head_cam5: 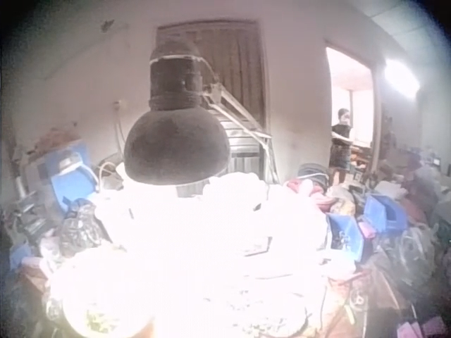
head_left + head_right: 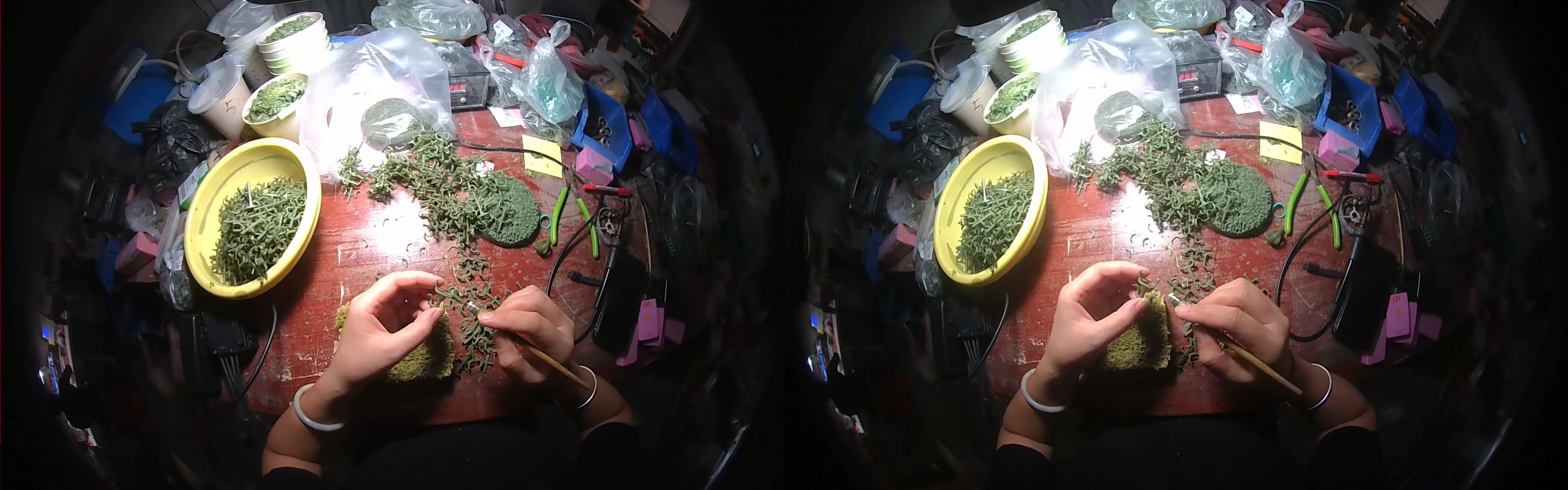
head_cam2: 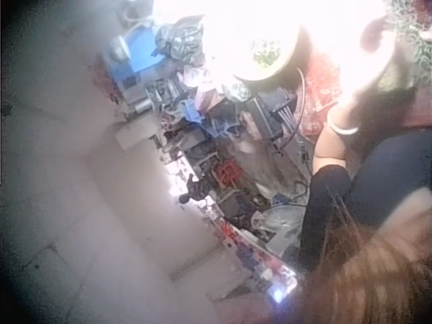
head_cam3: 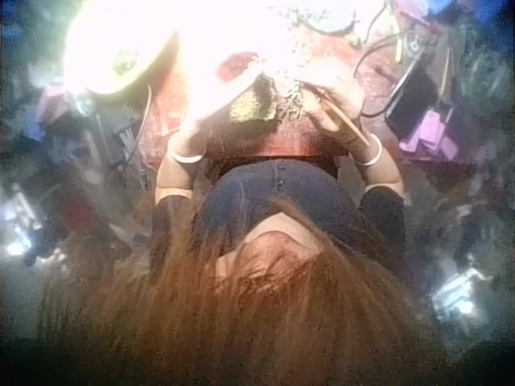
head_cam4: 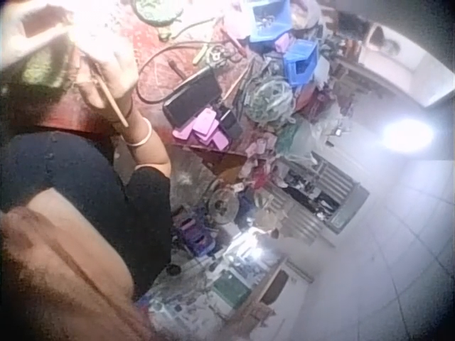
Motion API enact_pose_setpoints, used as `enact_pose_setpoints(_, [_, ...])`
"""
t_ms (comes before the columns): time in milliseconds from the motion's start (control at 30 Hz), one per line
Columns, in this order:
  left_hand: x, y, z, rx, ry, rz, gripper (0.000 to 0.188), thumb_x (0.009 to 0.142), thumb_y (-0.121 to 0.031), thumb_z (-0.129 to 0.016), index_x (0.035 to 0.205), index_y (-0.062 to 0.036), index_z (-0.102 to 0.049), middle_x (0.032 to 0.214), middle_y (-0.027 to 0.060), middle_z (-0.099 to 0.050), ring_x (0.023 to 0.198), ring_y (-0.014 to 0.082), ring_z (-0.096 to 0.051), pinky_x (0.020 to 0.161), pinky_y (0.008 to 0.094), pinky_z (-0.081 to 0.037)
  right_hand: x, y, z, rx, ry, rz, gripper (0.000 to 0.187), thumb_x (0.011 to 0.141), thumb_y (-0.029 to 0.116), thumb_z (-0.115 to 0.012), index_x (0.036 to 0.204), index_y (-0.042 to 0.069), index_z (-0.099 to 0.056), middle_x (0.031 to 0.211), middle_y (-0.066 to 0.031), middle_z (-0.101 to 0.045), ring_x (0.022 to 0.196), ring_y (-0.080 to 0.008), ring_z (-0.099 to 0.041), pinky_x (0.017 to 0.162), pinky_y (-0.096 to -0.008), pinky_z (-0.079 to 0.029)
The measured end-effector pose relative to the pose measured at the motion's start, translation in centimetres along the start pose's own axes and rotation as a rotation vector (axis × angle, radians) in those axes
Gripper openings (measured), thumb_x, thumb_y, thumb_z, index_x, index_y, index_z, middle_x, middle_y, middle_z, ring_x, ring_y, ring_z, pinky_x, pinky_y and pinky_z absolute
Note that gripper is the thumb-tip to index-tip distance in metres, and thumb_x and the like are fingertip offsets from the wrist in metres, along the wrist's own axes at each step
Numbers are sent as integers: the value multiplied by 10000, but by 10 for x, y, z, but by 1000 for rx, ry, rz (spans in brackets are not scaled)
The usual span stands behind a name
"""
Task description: The person attaches clusters of green plant matter to a rectangular base using a heated soldering tool. They select the pieces by hand from a yellow bowl and secure them one at a time to the surface of the base.
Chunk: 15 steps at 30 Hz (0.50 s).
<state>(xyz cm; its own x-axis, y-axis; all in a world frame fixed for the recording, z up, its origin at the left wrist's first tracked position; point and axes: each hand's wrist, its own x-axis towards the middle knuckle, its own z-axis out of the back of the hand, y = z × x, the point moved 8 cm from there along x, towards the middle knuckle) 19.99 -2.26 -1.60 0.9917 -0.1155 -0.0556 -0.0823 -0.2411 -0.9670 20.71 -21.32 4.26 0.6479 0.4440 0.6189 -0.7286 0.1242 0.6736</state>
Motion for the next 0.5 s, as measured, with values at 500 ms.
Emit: enact_pose_setpoints(500, [-3, -7, -5, 275, 40, -139, 261, 906, 62, -744, 1160, 28, -693, 1063, 53, -673, 944, 95, -673, 816, 248, -562, 1, 9, -4, -1, 18, 75, 350, 783, -112, -735, 1116, -4, -743, 878, -94, -640, 719, -213, -611, 627, -311, -511])
